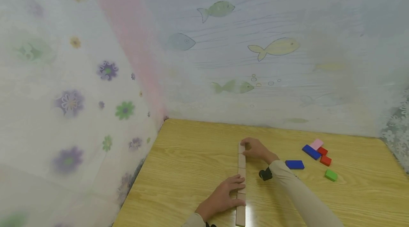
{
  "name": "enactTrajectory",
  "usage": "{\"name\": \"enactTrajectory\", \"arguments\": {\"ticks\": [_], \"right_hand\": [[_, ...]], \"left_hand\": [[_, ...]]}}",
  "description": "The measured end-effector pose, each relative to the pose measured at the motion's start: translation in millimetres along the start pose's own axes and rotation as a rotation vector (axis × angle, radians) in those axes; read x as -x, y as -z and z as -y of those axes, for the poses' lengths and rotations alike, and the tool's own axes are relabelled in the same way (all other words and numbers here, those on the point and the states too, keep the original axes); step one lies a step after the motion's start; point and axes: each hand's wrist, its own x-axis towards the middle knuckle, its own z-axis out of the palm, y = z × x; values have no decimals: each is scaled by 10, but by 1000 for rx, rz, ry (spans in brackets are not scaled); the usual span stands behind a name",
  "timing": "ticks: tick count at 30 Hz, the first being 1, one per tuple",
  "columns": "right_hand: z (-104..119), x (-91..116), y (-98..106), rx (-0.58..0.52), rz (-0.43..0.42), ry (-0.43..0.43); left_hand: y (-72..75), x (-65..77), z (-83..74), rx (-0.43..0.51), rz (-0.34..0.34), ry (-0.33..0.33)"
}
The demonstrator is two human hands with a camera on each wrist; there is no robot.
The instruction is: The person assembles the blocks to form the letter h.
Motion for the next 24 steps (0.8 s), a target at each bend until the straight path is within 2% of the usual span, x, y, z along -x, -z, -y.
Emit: {"name": "enactTrajectory", "arguments": {"ticks": [9, 15, 24], "right_hand": [[41, 1, 6, 35, 4, 13], [103, 68, 111, 67, -15, -6], [168, 141, 343, 116, -43, 81]], "left_hand": [[-6, -4, 5, -16, 7, 1], [-2, -20, -14, -54, 31, -4], [27, -14, -10, -143, 54, -15]]}}
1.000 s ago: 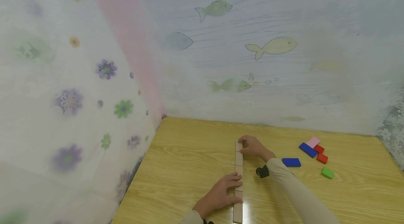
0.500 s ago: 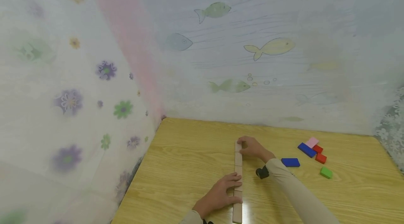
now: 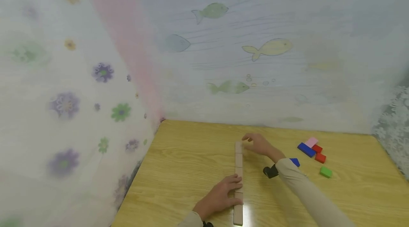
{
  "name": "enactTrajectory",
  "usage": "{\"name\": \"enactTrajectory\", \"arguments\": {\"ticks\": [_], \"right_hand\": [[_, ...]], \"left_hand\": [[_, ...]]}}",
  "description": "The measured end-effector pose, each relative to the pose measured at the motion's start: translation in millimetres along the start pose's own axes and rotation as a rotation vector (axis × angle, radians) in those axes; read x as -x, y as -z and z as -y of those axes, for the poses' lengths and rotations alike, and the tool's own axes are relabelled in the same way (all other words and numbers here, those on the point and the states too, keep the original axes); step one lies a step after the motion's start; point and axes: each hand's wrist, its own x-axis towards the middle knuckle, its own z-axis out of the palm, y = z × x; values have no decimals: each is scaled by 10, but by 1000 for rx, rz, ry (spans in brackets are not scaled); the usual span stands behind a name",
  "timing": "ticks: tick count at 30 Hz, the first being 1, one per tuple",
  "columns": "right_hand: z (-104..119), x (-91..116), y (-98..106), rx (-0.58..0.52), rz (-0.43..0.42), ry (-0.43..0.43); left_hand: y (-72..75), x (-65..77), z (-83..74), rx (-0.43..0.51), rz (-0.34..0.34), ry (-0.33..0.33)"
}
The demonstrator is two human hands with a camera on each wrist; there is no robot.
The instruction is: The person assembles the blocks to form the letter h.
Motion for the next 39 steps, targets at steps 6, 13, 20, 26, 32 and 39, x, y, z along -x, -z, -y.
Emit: {"name": "enactTrajectory", "arguments": {"ticks": [6, 13, 20, 26, 32, 39], "right_hand": [[91, 65, 171, 5, 8, 18], [148, 197, 325, -17, 19, 23], [125, 359, 441, 16, -15, 22], [99, 488, 536, 41, -31, 2], [91, 615, 624, 59, -55, 14], [79, 765, 708, 55, -39, -28]], "left_hand": [[11, 13, 34, -27, -1, -12], [7, 28, 52, -27, -23, -17], [31, 22, 17, -25, -27, -13], [33, 12, 5, -28, -25, -23], [25, 8, 5, -33, -34, -37], [-3, 1, 11, -31, -32, -45]]}}
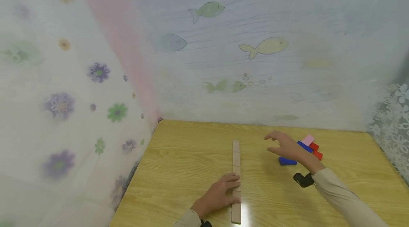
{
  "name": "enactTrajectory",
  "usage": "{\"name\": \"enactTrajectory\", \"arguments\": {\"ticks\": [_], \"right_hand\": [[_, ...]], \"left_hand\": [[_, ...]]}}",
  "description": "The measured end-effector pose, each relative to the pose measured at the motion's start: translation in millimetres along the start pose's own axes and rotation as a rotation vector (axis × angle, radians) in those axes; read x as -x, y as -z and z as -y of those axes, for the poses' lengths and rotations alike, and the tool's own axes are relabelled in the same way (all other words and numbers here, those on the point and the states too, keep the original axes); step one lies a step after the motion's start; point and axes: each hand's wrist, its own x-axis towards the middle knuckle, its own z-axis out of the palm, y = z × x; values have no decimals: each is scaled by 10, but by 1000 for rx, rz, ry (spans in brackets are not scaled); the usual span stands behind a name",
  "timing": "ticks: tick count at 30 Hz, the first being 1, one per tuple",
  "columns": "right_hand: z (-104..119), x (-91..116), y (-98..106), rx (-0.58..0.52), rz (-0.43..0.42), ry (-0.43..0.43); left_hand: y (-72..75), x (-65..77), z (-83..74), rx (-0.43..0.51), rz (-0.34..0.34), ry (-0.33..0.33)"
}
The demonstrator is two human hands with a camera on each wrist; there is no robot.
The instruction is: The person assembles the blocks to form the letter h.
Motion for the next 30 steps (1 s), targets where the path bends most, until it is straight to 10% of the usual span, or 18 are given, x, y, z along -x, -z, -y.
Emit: {"name": "enactTrajectory", "arguments": {"ticks": [30], "right_hand": [[-305, 619, -225, 108, -193, -163]], "left_hand": [[-34, 0, 0, 16, -6, 39]]}}
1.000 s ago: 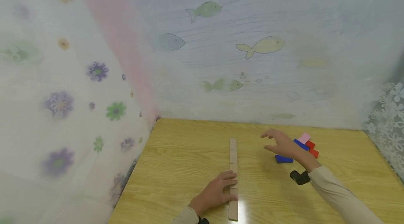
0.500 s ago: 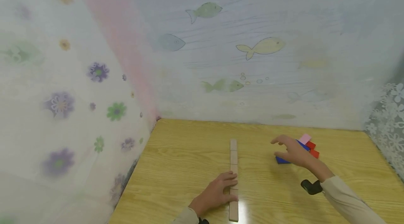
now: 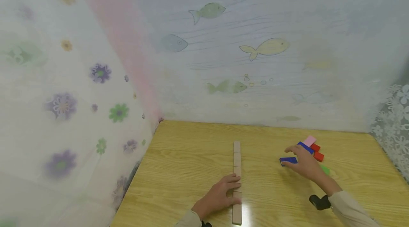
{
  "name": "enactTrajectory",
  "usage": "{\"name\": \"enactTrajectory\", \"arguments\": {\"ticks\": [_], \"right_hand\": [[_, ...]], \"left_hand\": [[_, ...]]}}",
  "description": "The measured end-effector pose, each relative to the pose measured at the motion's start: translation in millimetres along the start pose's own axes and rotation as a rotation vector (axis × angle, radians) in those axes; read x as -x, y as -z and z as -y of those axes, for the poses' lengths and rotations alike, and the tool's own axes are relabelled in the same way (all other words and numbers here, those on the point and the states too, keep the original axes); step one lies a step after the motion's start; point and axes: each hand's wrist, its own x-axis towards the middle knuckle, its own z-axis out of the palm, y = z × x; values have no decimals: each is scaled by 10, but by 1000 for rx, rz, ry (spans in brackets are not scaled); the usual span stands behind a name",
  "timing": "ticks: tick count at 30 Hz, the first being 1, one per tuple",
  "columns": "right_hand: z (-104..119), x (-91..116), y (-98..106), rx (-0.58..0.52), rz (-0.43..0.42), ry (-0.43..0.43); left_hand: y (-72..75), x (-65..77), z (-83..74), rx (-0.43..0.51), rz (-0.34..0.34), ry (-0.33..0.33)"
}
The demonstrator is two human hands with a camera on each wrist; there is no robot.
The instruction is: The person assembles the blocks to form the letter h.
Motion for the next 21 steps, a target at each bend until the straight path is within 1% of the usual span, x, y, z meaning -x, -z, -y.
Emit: {"name": "enactTrajectory", "arguments": {"ticks": [6, 9, 16, 21], "right_hand": [[-78, 77, -92, 46, -15, -141], [-122, 106, -134, 67, -21, -195], [-201, 202, -277, 43, -62, -311], [-257, 214, -404, 8, -123, -407]], "left_hand": [[2, 2, -2, -7, -6, -1], [9, 0, -8, -10, -4, -3], [37, 5, -36, -5, -2, -9], [39, 1, -35, -11, -2, -6]]}}
